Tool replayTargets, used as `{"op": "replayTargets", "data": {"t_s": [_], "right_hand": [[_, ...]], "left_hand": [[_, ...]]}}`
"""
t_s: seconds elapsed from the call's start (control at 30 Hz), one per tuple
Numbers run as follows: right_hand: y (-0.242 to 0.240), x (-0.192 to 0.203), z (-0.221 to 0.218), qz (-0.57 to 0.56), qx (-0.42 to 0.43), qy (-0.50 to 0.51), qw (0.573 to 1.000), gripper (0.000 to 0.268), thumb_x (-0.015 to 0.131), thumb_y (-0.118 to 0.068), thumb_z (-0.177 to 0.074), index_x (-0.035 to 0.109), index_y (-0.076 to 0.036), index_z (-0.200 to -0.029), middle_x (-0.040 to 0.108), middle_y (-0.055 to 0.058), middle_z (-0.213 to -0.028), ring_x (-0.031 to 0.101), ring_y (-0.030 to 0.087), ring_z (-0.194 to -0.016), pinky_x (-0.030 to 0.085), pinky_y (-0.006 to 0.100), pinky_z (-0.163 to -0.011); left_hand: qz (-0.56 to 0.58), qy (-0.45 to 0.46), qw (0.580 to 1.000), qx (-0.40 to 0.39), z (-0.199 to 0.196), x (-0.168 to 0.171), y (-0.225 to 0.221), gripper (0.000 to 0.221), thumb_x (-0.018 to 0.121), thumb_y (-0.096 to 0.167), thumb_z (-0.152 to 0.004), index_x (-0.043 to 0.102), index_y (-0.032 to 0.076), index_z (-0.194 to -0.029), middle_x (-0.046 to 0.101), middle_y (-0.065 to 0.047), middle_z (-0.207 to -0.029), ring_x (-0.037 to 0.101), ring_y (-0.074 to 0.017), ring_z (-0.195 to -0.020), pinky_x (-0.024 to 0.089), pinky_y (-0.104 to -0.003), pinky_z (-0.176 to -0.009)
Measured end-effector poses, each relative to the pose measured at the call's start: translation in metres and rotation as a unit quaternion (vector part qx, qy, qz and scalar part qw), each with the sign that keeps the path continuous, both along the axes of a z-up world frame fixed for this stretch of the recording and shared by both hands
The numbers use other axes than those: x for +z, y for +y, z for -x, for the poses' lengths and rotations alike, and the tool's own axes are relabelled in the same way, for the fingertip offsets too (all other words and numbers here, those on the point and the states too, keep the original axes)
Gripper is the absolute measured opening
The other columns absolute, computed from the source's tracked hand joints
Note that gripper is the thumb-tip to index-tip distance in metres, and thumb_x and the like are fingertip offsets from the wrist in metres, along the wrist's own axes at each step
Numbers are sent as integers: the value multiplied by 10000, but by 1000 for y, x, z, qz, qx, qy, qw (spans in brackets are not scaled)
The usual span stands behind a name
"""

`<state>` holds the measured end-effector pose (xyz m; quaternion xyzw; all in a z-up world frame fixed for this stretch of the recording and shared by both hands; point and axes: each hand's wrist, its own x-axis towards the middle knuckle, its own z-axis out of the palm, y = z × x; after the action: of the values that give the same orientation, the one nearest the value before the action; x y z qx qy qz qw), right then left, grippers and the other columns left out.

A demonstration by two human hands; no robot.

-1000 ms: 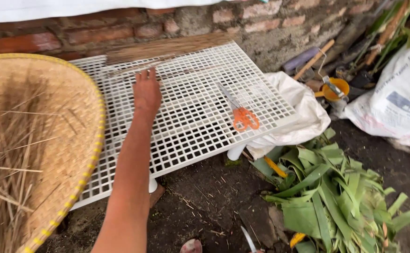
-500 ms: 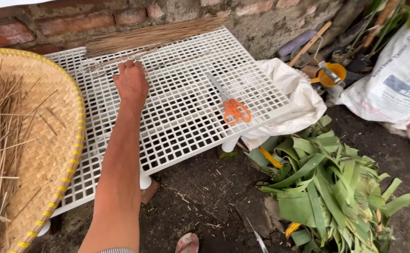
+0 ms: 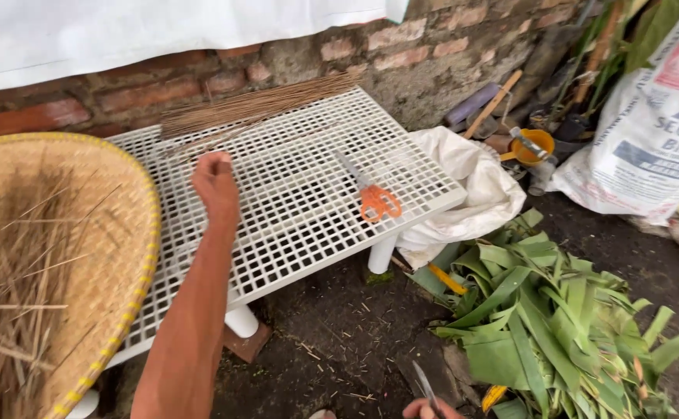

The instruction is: Stripping the leafy part from palm leaf midribs using a small knife to prepare them for broom making.

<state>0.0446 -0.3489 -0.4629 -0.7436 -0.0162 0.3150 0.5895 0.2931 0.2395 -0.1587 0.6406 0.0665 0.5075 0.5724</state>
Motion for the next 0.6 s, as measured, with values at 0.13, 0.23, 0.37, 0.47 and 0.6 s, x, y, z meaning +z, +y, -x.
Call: {"op": "replayTargets", "data": {"t_s": [0.13, 0.23, 0.37, 0.47, 0.6], "right_hand": [[55, 211, -5, 54, 1, 68, 996, 519, 552, -446, -901, 818, -75, -1149, 773, 94, -861, 768, 174, -845, 565, 322, -831], [85, 312, -6, -28, 24, -124, 992, 310, 602, -261, -954, 807, -55, -1062, 656, 53, -593, 556, 149, -437, 421, 296, -388], [112, 409, -4, -21, -66, -91, 993, 246, 641, -176, -953, 793, -21, -1068, 676, 91, -697, 472, 139, -437, 372, 296, -373], [125, 443, 5, -87, -161, -70, 981, 247, 672, -100, -921, 777, 46, -1091, 750, 170, -824, 424, 130, -446, 332, 279, -359], [124, 453, 18, -175, -192, -92, 961, 312, 671, -71, -906, 730, 87, -1168, 804, 212, -977, 383, 99, -424, 307, 256, -343]], "left_hand": [[194, 39, 964, -179, 76, 78, -90, 166, 584, -67, -913, 648, 84, -935, 617, -12, -765, 542, -99, -633, 489, -242, -612], [243, 142, 915, -290, 134, 123, -159, 189, 542, -103, -971, 636, 41, -893, 640, -86, -820, 583, -166, -700, 547, -290, -691], [242, 125, 858, -436, 189, 124, -218, 110, 651, -72, -901, 674, 34, -882, 680, -114, -844, 607, -180, -730, 556, -330, -717], [263, 134, 822, -487, 221, 125, -247, 102, 711, -67, -846, 695, 22, -893, 713, -134, -917, 622, -178, -782, 558, -336, -742], [265, 172, 787, -530, 249, 131, -270, 95, 753, -16, -845, 694, 40, -896, 677, -83, -981, 576, -141, -850, 485, -320, -781]]}}
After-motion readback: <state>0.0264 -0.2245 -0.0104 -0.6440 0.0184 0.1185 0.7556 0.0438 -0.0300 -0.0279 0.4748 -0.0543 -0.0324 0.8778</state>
